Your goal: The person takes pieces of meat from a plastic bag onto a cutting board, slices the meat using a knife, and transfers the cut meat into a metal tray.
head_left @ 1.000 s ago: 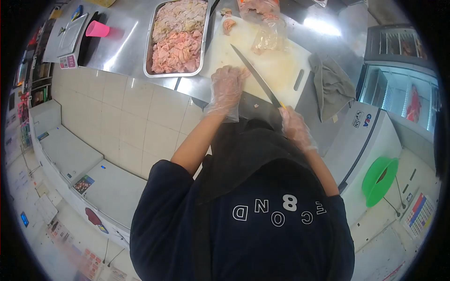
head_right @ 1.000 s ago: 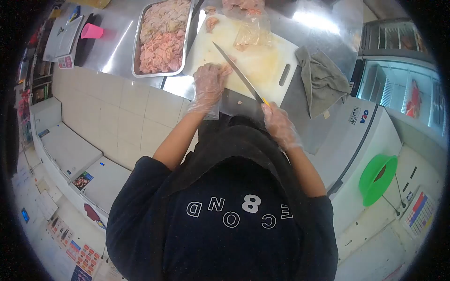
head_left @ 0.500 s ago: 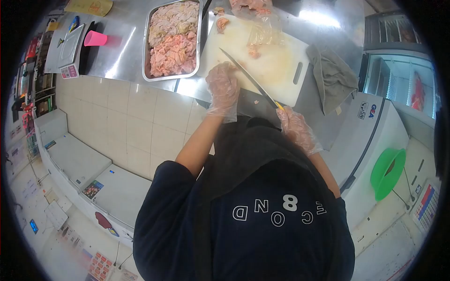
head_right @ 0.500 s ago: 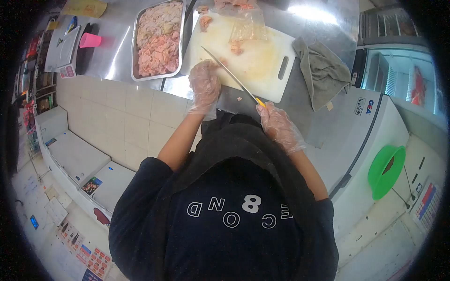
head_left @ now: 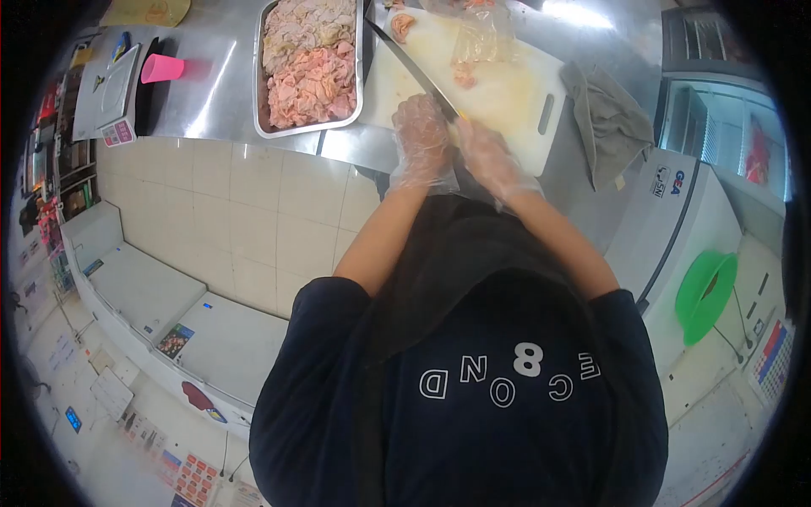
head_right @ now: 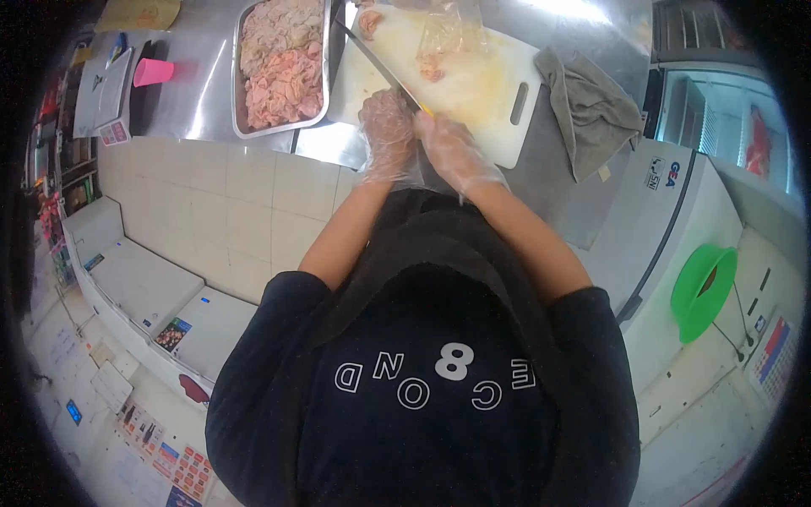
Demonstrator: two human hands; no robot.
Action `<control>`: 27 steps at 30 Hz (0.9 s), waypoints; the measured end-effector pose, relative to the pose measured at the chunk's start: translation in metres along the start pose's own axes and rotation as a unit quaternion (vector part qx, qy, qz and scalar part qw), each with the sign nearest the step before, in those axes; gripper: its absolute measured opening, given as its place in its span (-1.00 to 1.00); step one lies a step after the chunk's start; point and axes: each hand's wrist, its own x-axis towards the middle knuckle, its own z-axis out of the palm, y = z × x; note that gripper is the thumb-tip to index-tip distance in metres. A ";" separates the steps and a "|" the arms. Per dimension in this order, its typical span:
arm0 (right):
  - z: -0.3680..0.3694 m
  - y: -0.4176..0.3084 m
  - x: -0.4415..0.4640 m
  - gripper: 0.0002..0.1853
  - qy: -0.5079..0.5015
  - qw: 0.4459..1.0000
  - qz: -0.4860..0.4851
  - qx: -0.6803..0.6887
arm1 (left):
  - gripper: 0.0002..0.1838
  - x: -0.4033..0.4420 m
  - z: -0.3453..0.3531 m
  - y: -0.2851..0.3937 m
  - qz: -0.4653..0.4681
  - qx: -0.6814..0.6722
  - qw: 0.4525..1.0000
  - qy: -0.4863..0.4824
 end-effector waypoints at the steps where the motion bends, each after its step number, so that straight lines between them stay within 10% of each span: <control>1: -0.002 -0.006 -0.003 -0.66 0.004 1.000 0.001 0.001 | -0.79 -0.006 -0.002 -0.002 0.004 0.006 1.000 -0.024; 4: -0.018 -0.020 -0.016 -0.69 -0.021 0.993 0.102 0.055 | -0.80 0.001 -0.009 -0.007 0.026 0.014 0.998 -0.049; 6: -0.024 0.003 -0.048 -0.49 -0.061 0.997 -0.032 -0.042 | -0.80 0.008 -0.015 -0.010 0.042 0.018 0.997 -0.059; 10: -0.042 0.025 -0.109 -0.48 -0.126 0.963 0.233 0.055 | -0.87 0.019 -0.012 -0.012 0.019 0.027 0.999 -0.023; 13: -0.074 0.018 -0.135 -0.47 -0.135 0.958 0.245 0.070 | -0.85 0.019 -0.011 -0.014 0.020 0.040 0.999 -0.006; 20: -0.035 0.030 -0.076 -0.44 -0.054 0.992 0.074 0.092 | -0.74 -0.008 -0.034 0.009 0.031 0.086 0.981 -0.171; 27: -0.079 0.009 -0.097 -0.49 -0.049 0.989 0.095 0.103 | -0.79 0.033 -0.116 0.000 -0.227 -0.300 0.926 0.023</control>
